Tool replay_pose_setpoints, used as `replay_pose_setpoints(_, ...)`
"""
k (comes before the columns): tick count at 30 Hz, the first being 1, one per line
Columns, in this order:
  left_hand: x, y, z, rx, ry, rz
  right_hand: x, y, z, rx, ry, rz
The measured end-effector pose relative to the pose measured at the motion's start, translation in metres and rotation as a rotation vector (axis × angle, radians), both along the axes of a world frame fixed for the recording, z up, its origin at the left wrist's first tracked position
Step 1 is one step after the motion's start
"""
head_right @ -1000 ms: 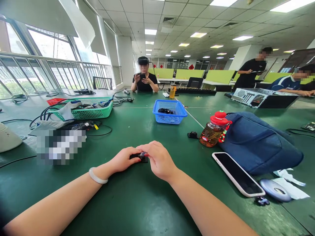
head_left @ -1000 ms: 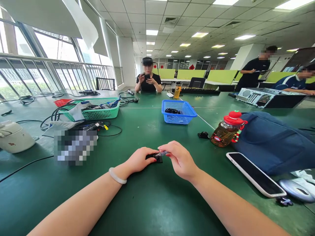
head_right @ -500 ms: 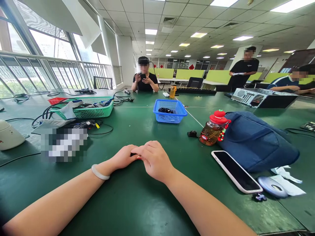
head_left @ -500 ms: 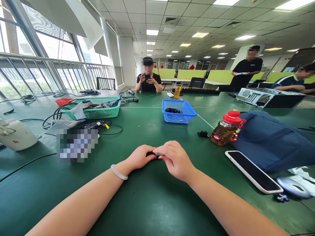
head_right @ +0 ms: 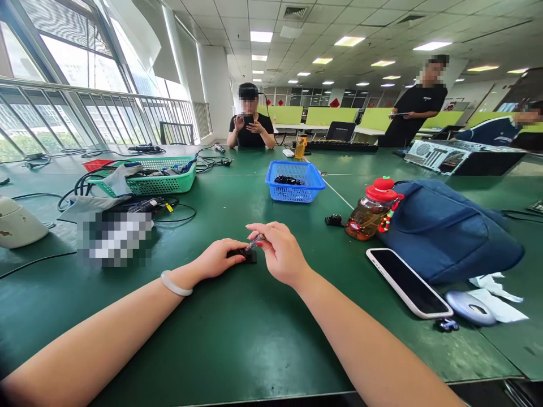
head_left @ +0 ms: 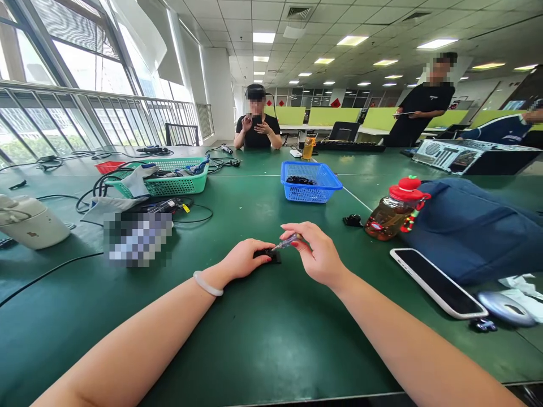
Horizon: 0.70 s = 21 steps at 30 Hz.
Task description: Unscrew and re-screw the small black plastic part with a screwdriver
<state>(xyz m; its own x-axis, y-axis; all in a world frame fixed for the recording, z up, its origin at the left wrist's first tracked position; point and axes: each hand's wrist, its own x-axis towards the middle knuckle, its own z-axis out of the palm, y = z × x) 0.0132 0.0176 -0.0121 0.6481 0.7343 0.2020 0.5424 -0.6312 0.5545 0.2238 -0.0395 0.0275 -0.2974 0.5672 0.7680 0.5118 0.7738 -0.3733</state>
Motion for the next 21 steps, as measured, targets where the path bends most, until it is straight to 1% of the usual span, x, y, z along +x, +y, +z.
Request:
replay_pose_setpoints(4, 0.0002, 0.0004, 0.0004, -0.011, 0.001, -0.011, 0.0022, -0.0048, 0.0020, -0.004, 0.092, 0.005)
replay_pose_setpoints(11, 0.0009, 0.0008, 0.0008, -0.019, -0.004, -0.004, -0.0033, -0.0020, -0.0050, 0.052, -0.044, 0.023)
replay_pose_setpoints(14, 0.0016, -0.0004, 0.0019, -0.021, -0.016, -0.023, -0.0052, -0.0028, -0.0062, 0.112, -0.096, 0.070)
replay_pose_setpoints(17, 0.0025, -0.0010, 0.0027, -0.022, -0.011, -0.018, -0.0051, -0.0068, -0.0038, 0.151, -0.056, 0.097)
replay_pose_setpoints(21, 0.0033, -0.0008, 0.0030, -0.036, 0.002, -0.007, -0.0033, -0.0076, -0.0020, 0.140, -0.014, 0.071)
